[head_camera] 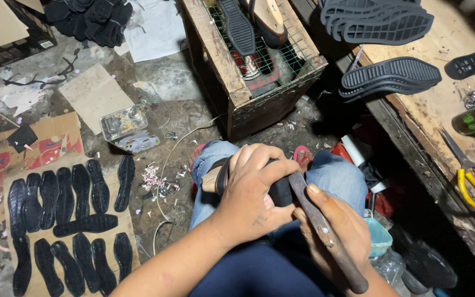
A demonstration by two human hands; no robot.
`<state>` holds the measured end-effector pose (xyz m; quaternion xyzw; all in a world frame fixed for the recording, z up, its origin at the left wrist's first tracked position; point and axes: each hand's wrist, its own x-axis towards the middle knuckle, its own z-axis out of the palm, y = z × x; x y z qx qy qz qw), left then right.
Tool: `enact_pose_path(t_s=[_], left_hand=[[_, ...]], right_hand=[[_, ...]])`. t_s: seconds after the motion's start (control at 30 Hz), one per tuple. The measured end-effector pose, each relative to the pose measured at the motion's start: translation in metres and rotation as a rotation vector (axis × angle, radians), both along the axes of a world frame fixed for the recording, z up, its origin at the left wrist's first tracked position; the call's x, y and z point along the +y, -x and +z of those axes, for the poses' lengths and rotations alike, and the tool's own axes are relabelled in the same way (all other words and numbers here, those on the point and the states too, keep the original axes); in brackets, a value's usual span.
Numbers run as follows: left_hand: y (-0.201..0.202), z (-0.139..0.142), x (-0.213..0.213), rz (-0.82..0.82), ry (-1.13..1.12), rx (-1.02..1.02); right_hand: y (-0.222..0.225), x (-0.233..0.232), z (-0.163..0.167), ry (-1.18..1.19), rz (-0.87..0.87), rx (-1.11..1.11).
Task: The person sits on the workshop floor holding a shoe mounted on a wooden last and uses a rasp to file and shape the edge of the shoe's sole. They repeatedly rotate the shoe to work around the sole perimeter, brushing away debris, and continue rasping the heel and sides.
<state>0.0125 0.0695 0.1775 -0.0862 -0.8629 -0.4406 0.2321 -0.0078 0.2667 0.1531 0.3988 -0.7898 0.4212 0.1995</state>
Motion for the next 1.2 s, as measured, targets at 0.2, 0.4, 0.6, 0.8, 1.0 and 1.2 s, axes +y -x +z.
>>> enact_pose_path(t_s=[0.2,0.4,0.6,0.8,1.0,1.2], left_hand=[[0.000,-0.001,0.001,0.039,0.019,-0.002],[-0.003,-0.002,0.007,0.021,0.013,0.049],[-0.001,-0.005,0.006,0.076,-0.008,0.019],[-0.003,-0.007,0.014,0.070,0.039,0.030],[-0.004,-0.010,0.014,0.104,0.022,0.029],[-0.010,-0.017,0.019,0.126,0.086,0.033]], right_hand=[[-0.009,0.005,0.006,-0.092,-0.051,-0.057],[-0.003,-0.002,0.000,-0.021,-0.035,-0.024],[-0.006,0.008,0.004,-0.149,-0.046,-0.001],[-0.003,0.002,-0.004,-0.090,-0.062,0.058],[-0.008,0.004,-0.012,0.135,-0.160,-0.477],[0.001,-0.006,-0.016,0.321,0.055,-0.727]])
